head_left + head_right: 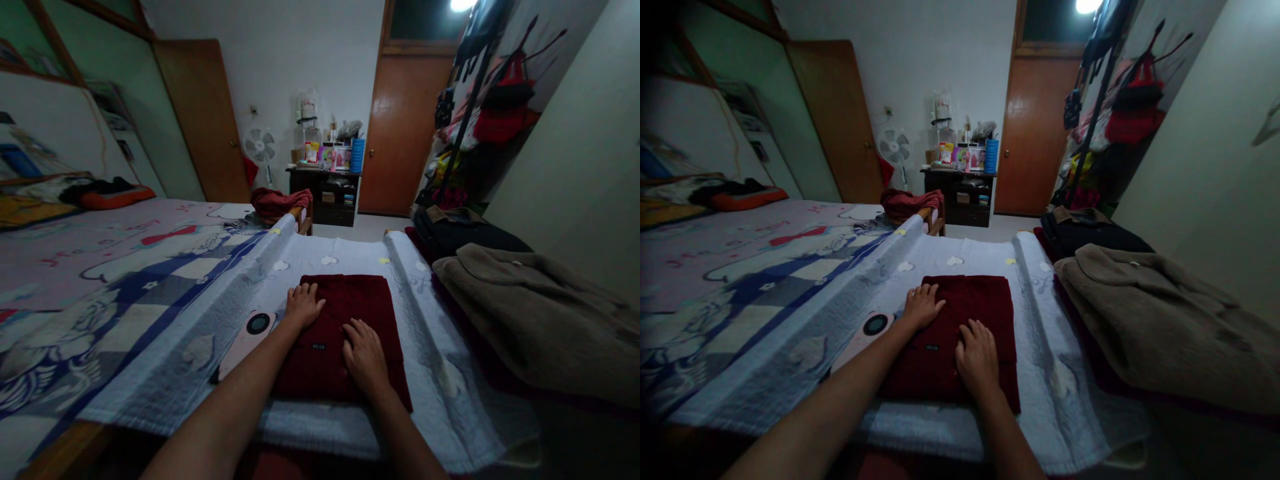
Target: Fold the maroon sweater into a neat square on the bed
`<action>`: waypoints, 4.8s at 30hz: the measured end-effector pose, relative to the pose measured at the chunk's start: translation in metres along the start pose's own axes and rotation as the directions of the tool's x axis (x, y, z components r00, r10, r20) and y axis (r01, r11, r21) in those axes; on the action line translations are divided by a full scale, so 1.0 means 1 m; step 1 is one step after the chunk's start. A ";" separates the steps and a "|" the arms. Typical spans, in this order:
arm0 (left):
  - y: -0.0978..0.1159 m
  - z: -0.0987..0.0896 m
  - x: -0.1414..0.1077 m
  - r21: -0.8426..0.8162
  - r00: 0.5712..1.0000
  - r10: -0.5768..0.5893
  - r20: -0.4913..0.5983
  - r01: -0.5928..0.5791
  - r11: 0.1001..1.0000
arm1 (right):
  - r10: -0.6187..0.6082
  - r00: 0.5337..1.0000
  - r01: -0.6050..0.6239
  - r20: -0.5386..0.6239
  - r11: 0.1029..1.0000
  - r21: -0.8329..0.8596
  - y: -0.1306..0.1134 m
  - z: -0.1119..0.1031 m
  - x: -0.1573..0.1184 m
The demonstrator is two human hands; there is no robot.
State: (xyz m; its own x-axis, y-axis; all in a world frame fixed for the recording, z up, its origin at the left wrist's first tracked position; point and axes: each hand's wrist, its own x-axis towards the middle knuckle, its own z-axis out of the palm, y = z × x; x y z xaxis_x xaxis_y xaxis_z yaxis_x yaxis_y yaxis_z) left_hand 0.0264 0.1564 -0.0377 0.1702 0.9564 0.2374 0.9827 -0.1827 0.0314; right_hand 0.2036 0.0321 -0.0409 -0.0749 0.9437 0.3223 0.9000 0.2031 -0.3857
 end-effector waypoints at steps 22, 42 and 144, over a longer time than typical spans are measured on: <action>-0.001 0.003 0.013 -0.023 0.990 0.042 0.135 -0.039 0.999 | -0.007 1.000 0.007 0.001 1.000 -0.002 0.001 0.001 0.000; 0.013 0.006 0.034 -0.034 0.999 -0.004 0.052 0.006 0.999 | 0.007 1.000 -0.007 0.007 1.000 0.012 0.001 0.001 -0.001; 0.055 0.019 0.026 -0.241 0.939 0.324 0.114 -0.291 0.926 | 0.007 1.000 -0.007 -0.004 1.000 -0.012 -0.001 0.001 -0.002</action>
State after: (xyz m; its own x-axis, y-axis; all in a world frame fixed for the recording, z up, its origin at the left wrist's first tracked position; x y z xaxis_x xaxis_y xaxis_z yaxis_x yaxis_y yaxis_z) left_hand 0.0860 0.1754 -0.0488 0.4870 0.8648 0.1223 0.8427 -0.5020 0.1943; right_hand 0.2028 0.0306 -0.0418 -0.0664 0.9440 0.3232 0.9056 0.1930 -0.3776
